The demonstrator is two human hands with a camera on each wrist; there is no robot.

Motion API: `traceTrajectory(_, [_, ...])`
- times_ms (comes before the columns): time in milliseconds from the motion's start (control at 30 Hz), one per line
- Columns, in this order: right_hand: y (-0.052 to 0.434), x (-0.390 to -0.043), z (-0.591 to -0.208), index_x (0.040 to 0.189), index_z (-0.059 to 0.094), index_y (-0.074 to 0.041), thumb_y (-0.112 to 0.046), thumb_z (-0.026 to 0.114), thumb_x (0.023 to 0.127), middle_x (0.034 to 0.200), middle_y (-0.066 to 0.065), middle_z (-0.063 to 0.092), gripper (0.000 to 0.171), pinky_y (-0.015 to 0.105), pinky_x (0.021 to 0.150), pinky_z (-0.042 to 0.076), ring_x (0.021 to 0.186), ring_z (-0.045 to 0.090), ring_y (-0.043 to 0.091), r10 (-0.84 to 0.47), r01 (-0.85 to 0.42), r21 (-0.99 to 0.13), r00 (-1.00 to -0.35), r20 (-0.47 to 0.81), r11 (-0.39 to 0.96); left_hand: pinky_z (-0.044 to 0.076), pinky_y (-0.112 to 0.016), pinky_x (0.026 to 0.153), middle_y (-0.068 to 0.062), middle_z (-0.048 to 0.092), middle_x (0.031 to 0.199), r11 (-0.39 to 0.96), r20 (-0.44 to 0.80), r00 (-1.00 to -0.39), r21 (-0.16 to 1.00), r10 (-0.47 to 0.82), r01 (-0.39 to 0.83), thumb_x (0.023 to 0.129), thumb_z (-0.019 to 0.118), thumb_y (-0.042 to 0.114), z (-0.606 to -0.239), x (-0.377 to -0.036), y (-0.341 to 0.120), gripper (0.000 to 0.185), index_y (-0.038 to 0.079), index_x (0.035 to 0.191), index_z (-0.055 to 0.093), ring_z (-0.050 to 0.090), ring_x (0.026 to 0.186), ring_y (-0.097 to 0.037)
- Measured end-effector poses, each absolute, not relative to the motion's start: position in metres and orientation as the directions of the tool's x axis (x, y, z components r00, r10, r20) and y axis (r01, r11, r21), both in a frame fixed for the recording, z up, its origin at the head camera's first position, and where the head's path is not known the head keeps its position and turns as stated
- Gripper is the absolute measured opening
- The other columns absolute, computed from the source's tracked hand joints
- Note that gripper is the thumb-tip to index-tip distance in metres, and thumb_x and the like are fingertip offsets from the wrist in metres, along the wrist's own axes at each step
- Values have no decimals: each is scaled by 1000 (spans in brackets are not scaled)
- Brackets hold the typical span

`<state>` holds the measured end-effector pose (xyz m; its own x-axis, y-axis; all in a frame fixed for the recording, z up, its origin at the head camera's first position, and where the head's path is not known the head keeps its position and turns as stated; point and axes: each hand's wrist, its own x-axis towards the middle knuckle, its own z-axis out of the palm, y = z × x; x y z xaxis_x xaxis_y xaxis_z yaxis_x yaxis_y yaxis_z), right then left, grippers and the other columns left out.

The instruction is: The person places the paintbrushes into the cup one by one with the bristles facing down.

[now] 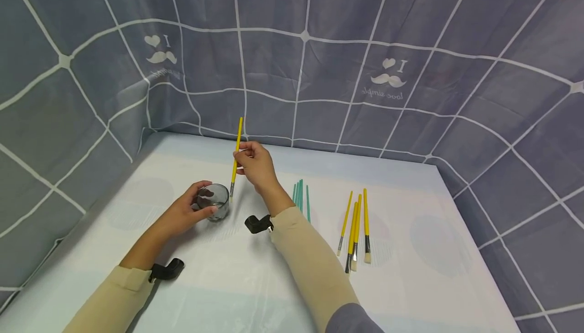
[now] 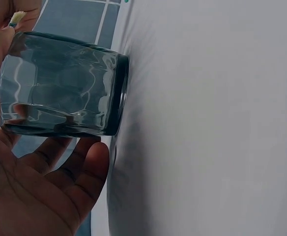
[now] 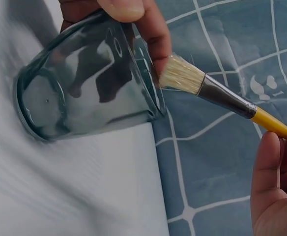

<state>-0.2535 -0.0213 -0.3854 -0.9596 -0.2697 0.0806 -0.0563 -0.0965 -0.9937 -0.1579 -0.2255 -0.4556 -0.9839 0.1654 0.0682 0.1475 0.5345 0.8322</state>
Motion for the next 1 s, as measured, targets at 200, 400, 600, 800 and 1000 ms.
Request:
traceTrajectory(200, [-28,-251,-389,114,58,0,-4,63,96,88,4,58,19,26,63,55,73,60,14,-264,-52,-993,-961,79,-107,45,-45,85,-19,56,128,545,57,-985,827,162,137,90,74,37,-456,-158,-225,73,15,148,36,57,106,-32])
traceTrajectory(400, [-32,-249,-393,114,58,0,-3,63,96,89,5,59,19,27,64,56,74,61,15,-233,-57,-990,-969,86,-128,44,-47,87,-19,56,130,560,55,-987,818,152,132,90,74,38,-457,-157,-224,74,15,149,36,56,110,-34])
traceTrajectory(600, [-35,-250,-396,117,57,4,-4,60,98,90,6,60,21,28,66,56,77,62,16,-209,-86,-985,-971,116,-150,44,-48,87,-17,54,133,560,54,-987,818,154,132,90,74,39,-457,-157,-223,75,16,149,35,56,111,-33])
traceTrajectory(800, [-40,-247,-398,114,58,1,-4,62,97,90,6,60,18,29,67,56,77,63,15,-214,-105,-982,-967,137,-156,44,-49,88,-17,54,134,558,66,-986,817,155,143,89,75,39,-459,-157,-223,75,15,149,36,56,112,-33])
traceTrajectory(1000, [-44,-241,-403,113,59,0,-4,64,96,89,6,60,18,30,70,56,76,62,15,-230,-92,-988,-966,118,-121,45,-49,88,-18,55,133,547,72,-985,824,155,146,89,75,36,-459,-156,-223,74,15,148,36,56,112,-34])
